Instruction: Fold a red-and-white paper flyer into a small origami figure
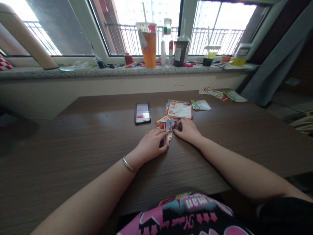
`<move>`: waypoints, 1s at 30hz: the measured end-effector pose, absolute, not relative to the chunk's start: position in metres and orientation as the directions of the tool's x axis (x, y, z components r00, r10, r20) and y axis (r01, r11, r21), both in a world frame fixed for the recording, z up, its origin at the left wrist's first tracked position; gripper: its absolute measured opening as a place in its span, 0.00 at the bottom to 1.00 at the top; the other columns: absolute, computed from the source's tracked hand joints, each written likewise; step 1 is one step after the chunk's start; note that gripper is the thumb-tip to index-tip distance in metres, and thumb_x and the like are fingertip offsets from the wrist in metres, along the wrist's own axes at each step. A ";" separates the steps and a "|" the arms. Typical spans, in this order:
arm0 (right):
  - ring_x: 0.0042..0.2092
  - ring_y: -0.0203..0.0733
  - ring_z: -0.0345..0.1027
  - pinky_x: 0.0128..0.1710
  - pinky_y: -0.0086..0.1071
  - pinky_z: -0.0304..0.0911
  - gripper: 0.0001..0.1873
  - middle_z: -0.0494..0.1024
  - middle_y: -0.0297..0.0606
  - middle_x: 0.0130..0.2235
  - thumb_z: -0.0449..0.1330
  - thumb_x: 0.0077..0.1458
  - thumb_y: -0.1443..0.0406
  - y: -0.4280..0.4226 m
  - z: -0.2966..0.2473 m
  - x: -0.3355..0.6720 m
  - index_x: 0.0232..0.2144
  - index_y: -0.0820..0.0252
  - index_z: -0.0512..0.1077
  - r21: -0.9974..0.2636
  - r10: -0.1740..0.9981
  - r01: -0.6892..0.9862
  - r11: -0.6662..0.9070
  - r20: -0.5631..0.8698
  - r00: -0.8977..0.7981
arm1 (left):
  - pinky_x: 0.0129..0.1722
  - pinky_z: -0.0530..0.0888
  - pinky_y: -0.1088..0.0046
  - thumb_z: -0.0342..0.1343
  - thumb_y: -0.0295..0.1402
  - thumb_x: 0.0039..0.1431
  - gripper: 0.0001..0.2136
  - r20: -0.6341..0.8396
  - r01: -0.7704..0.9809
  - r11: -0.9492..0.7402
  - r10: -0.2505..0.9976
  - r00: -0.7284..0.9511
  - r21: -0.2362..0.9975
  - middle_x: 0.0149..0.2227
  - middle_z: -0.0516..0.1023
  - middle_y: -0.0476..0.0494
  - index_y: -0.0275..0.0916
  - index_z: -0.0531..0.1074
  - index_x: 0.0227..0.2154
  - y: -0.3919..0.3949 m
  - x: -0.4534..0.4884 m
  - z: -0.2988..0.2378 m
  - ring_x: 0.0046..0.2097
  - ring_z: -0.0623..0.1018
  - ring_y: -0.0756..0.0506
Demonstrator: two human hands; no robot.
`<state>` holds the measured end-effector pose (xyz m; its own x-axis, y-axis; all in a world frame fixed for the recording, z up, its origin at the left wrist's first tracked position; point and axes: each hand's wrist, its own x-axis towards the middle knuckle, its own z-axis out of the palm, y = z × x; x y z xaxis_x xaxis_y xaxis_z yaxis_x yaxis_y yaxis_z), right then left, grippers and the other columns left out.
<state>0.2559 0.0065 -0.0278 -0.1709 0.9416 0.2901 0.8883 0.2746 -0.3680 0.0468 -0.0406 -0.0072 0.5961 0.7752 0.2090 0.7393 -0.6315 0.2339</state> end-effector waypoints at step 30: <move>0.47 0.51 0.66 0.46 0.43 0.59 0.13 0.76 0.41 0.43 0.60 0.48 0.57 0.017 -0.023 0.256 0.35 0.57 0.71 -0.395 0.965 0.915 0.079 0.261 0.029 | 0.61 0.60 0.62 0.52 0.39 0.57 0.21 0.236 0.722 -0.672 0.738 0.632 0.164 0.57 0.70 0.41 0.38 0.67 0.53 -0.043 0.047 -0.012 0.59 0.67 0.41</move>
<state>0.2558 0.0174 -0.0233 0.0288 0.9650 0.2606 0.9152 0.0794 -0.3951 0.0469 -0.0429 -0.0123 0.6322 0.7378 0.2364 0.7224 -0.6717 0.1643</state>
